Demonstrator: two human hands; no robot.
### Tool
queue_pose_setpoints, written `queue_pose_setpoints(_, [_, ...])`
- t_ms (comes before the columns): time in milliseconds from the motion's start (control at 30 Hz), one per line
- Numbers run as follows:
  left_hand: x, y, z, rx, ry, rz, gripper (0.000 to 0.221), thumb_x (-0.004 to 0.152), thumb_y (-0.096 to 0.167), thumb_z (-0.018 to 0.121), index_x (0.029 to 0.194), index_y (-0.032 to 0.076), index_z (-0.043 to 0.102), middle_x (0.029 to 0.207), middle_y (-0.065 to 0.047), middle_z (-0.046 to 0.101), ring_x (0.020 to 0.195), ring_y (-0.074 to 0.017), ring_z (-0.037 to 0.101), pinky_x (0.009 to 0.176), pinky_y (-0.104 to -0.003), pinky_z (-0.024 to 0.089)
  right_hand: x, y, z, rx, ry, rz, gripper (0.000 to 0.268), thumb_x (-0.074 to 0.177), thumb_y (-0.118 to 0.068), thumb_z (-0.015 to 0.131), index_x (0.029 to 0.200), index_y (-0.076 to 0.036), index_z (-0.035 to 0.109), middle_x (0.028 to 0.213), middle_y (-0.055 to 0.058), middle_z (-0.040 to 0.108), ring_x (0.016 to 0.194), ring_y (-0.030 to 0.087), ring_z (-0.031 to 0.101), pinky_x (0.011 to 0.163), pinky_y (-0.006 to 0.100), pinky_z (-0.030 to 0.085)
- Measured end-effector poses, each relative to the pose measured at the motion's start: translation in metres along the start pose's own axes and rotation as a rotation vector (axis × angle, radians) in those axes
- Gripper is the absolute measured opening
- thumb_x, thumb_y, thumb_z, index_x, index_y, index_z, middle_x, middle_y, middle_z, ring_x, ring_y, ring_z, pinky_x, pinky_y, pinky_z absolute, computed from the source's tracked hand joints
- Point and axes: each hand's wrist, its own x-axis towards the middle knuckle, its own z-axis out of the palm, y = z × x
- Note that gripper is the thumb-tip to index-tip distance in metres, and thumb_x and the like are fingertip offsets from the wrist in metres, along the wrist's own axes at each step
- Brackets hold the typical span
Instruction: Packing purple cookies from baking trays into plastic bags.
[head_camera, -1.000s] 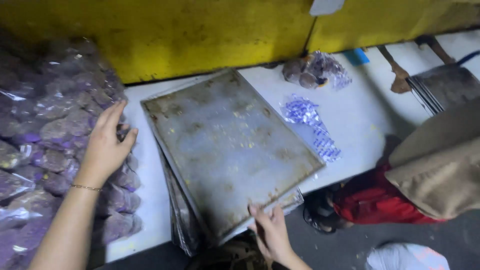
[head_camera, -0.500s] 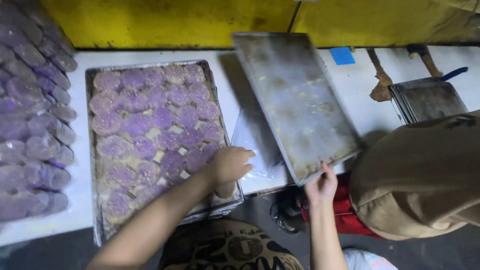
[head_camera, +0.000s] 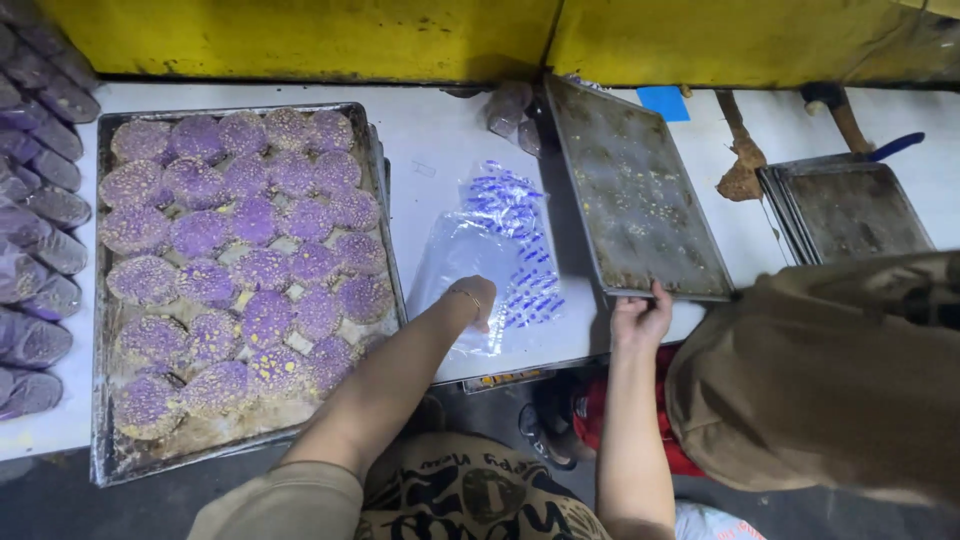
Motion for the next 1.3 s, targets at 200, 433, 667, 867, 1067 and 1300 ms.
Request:
queue_pose_setpoints(200, [-0.103,0.029,-0.094,-0.128,0.438,0.007,0.028,0.096,0.009,0.039,0.099,0.003,0.066,0.085,-0.018,0.073,0.089,-0.0379,0.075,0.084,-0.059,0.056,0.038,-0.039,-0.018,-0.005,0.013,-0.034,0.024,0.078,-0.002,0.077,0.100,-0.005,0.067,0.101,0.011,0.075,0.097,0.028,0.075,0.102,0.044,0.061])
queue_pose_setpoints(433, [-0.299,0.018,-0.135,-0.326,0.938,0.290,0.026,0.101,0.025,0.055,0.120,0.007,0.063,0.095,-0.019,0.075,0.087,-0.0414,0.074,0.074,-0.050,0.059,0.060,-0.065,-0.079,0.016,0.054,-0.098,0.035,0.079,-0.004,0.077,0.113,-0.005,0.068,0.125,0.014,0.073,0.118,0.029,0.072,0.112,0.045,0.053])
queue_pose_setpoints(667, [-0.390,-0.022,-0.074,-0.438,0.815,0.095,0.015,0.096,0.014,0.054,0.103,0.013,0.067,0.087,0.000,0.069,0.077,-0.0132,0.062,0.073,-0.030,0.050,0.064,-0.106,-0.093,-0.387,0.456,-0.402,0.028,0.094,-0.022,0.050,0.121,-0.023,0.056,0.127,0.012,0.068,0.101,0.030,0.068,0.075,0.041,0.053])
queue_pose_setpoints(867, [-0.408,-0.013,-0.045,-0.505,0.881,0.151,0.034,0.090,0.007,0.062,0.123,0.013,0.066,0.111,-0.004,0.071,0.104,-0.0195,0.071,0.103,-0.038,0.056,0.054,-0.133,-0.105,-0.756,0.544,-0.630,0.039,0.092,-0.007,0.065,0.128,-0.020,0.061,0.121,0.011,0.072,0.097,0.025,0.075,0.076,0.039,0.061])
queue_pose_setpoints(1067, [-0.411,-0.013,-0.050,-0.577,0.991,0.181,0.015,0.085,0.009,0.072,0.097,0.015,0.079,0.097,-0.001,0.082,0.091,-0.0175,0.077,0.085,-0.031,0.061,-0.118,-0.028,0.043,-1.361,-0.074,-0.752,0.037,0.099,-0.007,0.062,0.136,-0.007,0.057,0.129,0.012,0.058,0.118,0.025,0.062,0.104,0.034,0.049])
queue_pose_setpoints(1300, [-0.433,-0.055,-0.021,-0.359,0.966,0.259,0.072,0.077,0.075,0.058,0.110,0.012,0.064,0.100,-0.006,0.073,0.097,-0.0311,0.064,0.108,-0.054,0.033,-0.441,0.151,0.137,-1.649,-1.212,-0.355,0.010,0.089,-0.020,0.076,0.096,-0.012,0.078,0.089,0.000,0.078,0.080,0.013,0.073,0.065,0.026,0.056])
